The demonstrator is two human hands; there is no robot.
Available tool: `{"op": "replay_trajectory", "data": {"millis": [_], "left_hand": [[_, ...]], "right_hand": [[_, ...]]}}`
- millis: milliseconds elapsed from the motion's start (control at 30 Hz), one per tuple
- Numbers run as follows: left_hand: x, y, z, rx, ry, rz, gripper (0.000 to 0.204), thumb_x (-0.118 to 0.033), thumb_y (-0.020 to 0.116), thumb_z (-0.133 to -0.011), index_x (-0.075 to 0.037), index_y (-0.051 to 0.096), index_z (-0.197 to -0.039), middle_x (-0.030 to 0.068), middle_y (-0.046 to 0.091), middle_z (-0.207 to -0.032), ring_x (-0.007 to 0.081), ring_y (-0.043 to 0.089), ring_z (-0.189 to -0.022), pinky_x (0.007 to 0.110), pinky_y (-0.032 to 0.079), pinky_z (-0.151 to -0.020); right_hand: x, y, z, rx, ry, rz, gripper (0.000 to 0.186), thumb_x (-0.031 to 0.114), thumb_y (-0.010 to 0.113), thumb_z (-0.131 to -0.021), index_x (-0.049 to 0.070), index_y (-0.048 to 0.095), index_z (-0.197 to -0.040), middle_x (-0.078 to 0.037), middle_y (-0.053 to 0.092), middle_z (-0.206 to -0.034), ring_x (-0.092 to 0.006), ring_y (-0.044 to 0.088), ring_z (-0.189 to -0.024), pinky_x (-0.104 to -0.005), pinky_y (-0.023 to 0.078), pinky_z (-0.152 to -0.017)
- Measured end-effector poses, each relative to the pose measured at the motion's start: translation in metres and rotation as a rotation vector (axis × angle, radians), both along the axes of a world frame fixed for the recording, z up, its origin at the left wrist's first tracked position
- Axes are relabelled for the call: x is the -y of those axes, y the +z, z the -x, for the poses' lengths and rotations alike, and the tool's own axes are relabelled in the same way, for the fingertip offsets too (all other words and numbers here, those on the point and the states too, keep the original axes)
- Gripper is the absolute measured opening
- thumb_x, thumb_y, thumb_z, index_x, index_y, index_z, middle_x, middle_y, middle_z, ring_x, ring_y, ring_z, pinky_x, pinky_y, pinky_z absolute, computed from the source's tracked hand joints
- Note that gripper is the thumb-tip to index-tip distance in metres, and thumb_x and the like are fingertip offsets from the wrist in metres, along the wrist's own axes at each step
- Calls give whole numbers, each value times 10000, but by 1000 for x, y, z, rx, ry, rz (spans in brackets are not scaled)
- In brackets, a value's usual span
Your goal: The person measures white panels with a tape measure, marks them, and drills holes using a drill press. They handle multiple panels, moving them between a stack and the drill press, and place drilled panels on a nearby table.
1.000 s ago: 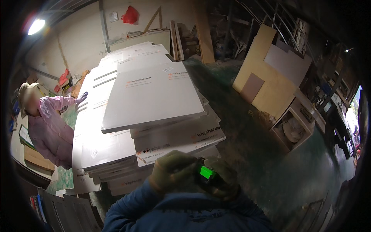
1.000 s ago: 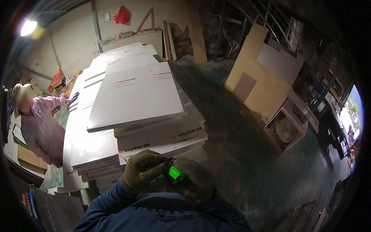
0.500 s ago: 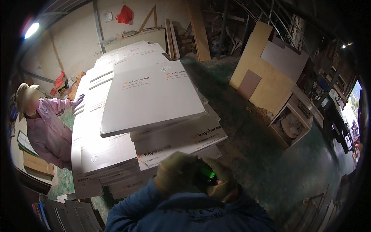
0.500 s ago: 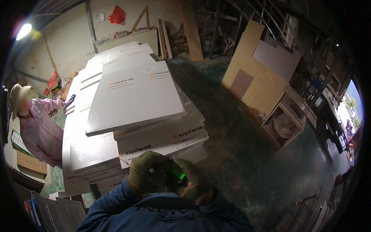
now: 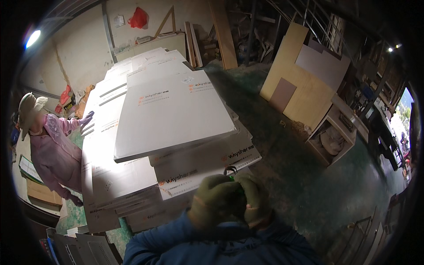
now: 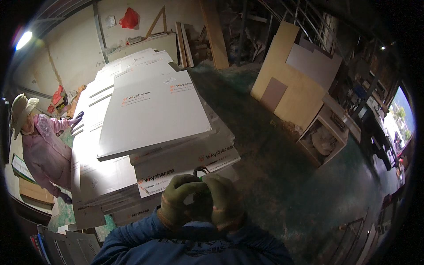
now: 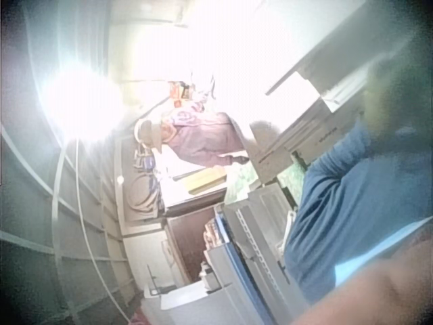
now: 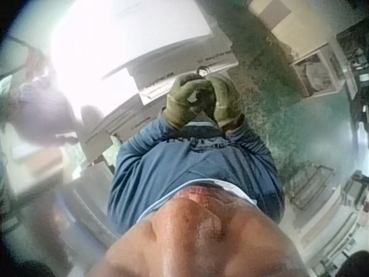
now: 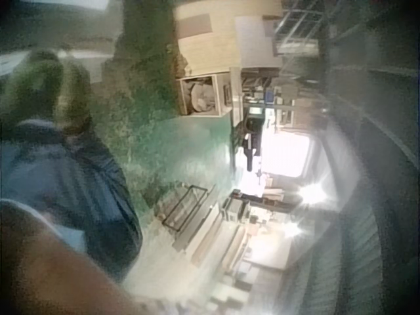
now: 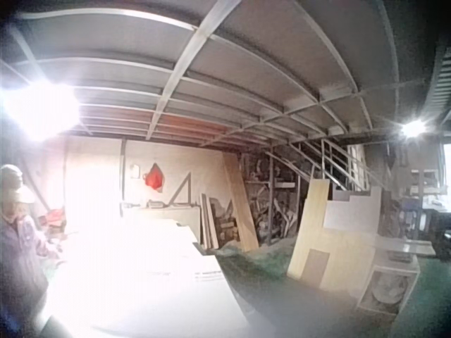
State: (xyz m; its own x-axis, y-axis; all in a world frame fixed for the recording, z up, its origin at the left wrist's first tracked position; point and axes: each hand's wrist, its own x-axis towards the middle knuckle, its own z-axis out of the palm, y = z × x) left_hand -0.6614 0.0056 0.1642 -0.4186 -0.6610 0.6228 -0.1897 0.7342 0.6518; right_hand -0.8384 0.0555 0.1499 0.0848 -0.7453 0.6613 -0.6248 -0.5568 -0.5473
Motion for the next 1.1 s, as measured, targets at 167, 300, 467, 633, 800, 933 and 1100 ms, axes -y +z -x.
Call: {"op": "replay_trajectory", "data": {"millis": [167,300,467,633,800,933,1100], "left_hand": [[6,-1,-15,-478,-332,-833,354,-121,774,-906,27,677,-1214,161,698,-1173,214,675,-1081,359,556,-932],[7,-3,-23,-557,-463,-1086,315,-102,746,-937,46,670,-1205,137,728,-1129,186,685,-1037,343,569,-910],[16,3,-31,-272,-343,-828,239,-101,752,-936,31,683,-1122,115,739,-1044,170,695,-971,320,574,-850],[34,23,-40,-269,-61,-714,167,-111,690,-954,24,666,-1049,132,709,-928,192,688,-693,277,565,-605],[149,77,-144,-47,377,305,157,-128,597,-983,-20,640,-1088,104,674,-963,194,684,-853,293,579,-676],[248,102,-185,-568,1,-362,202,-200,599,-1016,-12,639,-1080,75,666,-964,177,645,-802,282,529,-663],[264,123,-146,-349,54,-837,476,-466,591,-1032,-56,602,-1273,87,693,-990,184,657,-742,299,521,-596]], "right_hand": [[0,11,-7,-177,-64,232,640,310,828,-818,-22,595,-1313,-210,603,-1271,-370,623,-1125,-463,538,-952],[-1,44,0,-237,48,110,659,287,846,-752,20,622,-1311,-182,600,-1299,-353,627,-1130,-463,543,-952],[1,30,-2,-63,201,-28,653,340,798,-816,32,600,-1357,-181,620,-1263,-373,650,-1080,-467,562,-905],[-7,43,6,-173,89,-394,650,286,747,-873,22,528,-1426,-202,628,-1246,-380,651,-1099,-464,557,-920],[-23,9,51,-488,141,-622,656,243,735,-886,26,500,-1459,-209,617,-1349,-351,661,-1125,-431,564,-917],[-75,-65,87,346,236,-928,662,235,796,-851,24,546,-1427,-202,663,-1309,-315,683,-1125,-418,560,-930],[-80,-3,62,300,-16,-974,519,206,854,-810,11,690,-1262,-185,735,-1167,-275,697,-1102,-426,550,-945]]}}
